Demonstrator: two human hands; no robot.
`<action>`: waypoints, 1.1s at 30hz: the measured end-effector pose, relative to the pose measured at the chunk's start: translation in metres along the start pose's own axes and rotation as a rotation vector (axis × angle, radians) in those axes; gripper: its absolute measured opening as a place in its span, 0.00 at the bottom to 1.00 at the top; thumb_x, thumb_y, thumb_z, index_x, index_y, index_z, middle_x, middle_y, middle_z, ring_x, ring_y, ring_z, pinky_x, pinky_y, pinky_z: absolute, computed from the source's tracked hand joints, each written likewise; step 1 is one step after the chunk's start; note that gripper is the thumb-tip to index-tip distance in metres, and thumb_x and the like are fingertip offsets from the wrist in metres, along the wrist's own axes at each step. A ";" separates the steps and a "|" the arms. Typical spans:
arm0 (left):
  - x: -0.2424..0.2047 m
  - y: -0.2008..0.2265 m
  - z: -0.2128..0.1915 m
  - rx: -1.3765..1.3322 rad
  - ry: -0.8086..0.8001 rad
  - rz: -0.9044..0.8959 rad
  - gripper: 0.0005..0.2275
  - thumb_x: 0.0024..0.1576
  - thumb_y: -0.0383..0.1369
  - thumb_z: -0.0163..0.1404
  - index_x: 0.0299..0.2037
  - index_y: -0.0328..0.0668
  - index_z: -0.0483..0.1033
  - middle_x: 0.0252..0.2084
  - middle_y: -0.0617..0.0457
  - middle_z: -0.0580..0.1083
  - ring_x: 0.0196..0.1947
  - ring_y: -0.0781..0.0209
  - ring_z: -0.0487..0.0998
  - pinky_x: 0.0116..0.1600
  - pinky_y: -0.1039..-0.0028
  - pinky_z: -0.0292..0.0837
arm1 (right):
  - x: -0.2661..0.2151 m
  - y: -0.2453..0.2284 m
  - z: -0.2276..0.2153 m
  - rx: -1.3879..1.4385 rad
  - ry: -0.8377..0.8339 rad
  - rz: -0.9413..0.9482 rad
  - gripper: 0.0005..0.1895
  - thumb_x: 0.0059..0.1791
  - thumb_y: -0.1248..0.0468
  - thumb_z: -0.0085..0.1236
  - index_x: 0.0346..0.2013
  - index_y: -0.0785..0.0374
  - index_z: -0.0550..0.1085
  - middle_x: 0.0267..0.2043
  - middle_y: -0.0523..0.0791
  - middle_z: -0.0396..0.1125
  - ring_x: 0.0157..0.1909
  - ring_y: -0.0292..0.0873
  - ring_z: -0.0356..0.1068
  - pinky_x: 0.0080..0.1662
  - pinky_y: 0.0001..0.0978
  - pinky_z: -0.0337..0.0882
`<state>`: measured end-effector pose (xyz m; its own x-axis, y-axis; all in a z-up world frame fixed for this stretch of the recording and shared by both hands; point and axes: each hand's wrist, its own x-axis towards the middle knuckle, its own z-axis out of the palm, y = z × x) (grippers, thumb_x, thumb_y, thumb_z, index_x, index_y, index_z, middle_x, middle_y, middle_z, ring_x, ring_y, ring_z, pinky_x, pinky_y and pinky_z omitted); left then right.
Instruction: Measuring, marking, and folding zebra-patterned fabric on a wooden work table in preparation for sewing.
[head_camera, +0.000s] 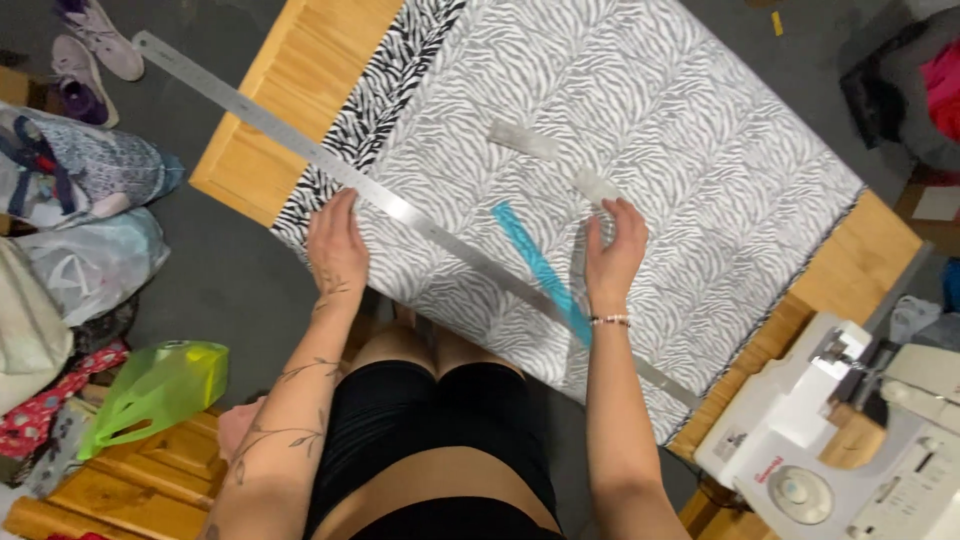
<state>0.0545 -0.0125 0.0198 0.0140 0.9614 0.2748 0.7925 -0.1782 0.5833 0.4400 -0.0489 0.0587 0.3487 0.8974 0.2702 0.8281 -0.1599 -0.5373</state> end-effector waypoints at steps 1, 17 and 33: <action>0.000 0.004 0.001 -0.003 0.006 -0.003 0.14 0.64 0.23 0.44 0.58 0.41 0.74 0.56 0.45 0.73 0.46 0.43 0.75 0.51 0.60 0.69 | 0.009 0.012 0.001 -0.002 0.000 -0.007 0.16 0.48 0.70 0.63 0.51 0.58 0.76 0.53 0.50 0.68 0.57 0.54 0.67 0.59 0.47 0.65; -0.008 -0.007 0.026 0.087 0.171 -0.167 0.10 0.65 0.28 0.46 0.47 0.50 0.82 0.36 0.57 0.78 0.37 0.60 0.77 0.45 0.74 0.75 | 0.076 0.046 0.054 -0.323 -0.688 -0.057 0.10 0.45 0.58 0.68 0.35 0.55 0.75 0.37 0.45 0.67 0.44 0.56 0.74 0.48 0.47 0.73; 0.008 0.004 0.022 0.252 0.026 -0.127 0.12 0.69 0.38 0.37 0.57 0.49 0.70 0.36 0.56 0.61 0.30 0.66 0.59 0.39 0.71 0.61 | 0.059 -0.142 0.083 0.164 -0.765 -0.063 0.06 0.50 0.61 0.62 0.41 0.52 0.77 0.32 0.46 0.75 0.40 0.51 0.77 0.43 0.41 0.77</action>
<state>0.0714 -0.0013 0.0071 -0.1087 0.9664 0.2330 0.9135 0.0046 0.4069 0.3066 0.0602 0.0849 -0.1455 0.9462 -0.2891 0.7404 -0.0897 -0.6661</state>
